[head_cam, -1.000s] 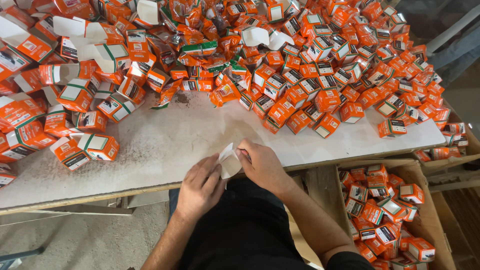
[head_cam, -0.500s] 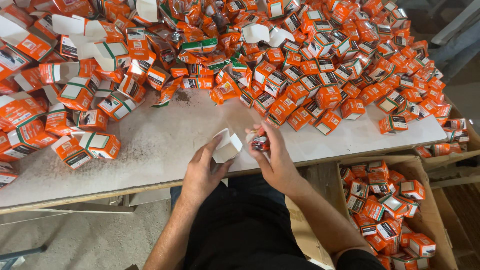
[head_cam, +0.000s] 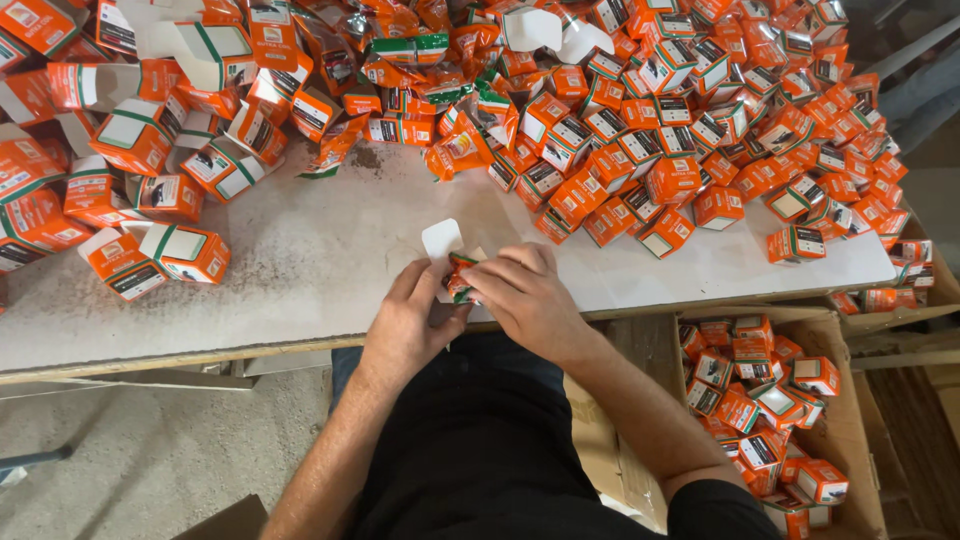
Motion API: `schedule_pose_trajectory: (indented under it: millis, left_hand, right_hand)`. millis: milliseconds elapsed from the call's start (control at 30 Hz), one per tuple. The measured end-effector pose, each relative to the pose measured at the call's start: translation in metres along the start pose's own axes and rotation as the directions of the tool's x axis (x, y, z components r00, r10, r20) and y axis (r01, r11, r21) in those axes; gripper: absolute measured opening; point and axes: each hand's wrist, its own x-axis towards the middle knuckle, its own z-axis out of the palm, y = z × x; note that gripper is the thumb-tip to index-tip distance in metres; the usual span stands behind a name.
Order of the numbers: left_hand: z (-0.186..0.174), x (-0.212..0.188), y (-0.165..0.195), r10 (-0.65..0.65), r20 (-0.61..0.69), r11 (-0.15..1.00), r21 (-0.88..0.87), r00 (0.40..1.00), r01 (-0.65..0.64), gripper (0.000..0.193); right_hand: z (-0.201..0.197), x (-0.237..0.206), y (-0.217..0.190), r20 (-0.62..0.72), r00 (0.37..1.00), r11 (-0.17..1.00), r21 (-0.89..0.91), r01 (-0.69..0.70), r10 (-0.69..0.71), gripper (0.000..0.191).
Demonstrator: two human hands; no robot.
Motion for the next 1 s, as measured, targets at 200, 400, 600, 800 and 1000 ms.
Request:
schedule_pose_trajectory:
  millis: [200,400,600,800,1000]
  left_hand:
    - [0.0,-0.006,-0.001,0.036,0.002,0.995,0.089,0.999,-0.036,0.057]
    - [0.004,-0.007,0.005,0.09,-0.027,0.979,0.184,0.996,-0.083,0.045]
    - [0.0,-0.001,0.006,0.038,0.006,0.984,0.173,0.999,-0.039,0.042]
    - [0.006,-0.011,0.004,0.073,-0.071,0.976,0.21,0.995,-0.056,0.047]
    - [0.006,-0.013,0.005,0.272,-0.174,0.937,0.271,0.946,-0.22,0.052]
  right_hand:
    - [0.018,0.005,0.006,-0.041,0.996,0.997,0.007,-0.078,0.079,0.012]
    - [0.02,0.012,0.012,0.064,0.981,0.967,0.166,-0.193,0.185,0.014]
    - [0.005,-0.008,0.023,0.112,0.989,0.891,0.433,-0.134,0.094,0.028]
    - [0.027,-0.004,0.031,0.201,0.936,0.751,0.56,-0.351,0.287,0.014]
    - [0.036,-0.001,0.02,0.235,0.799,0.583,0.576,-0.573,0.554,0.036]
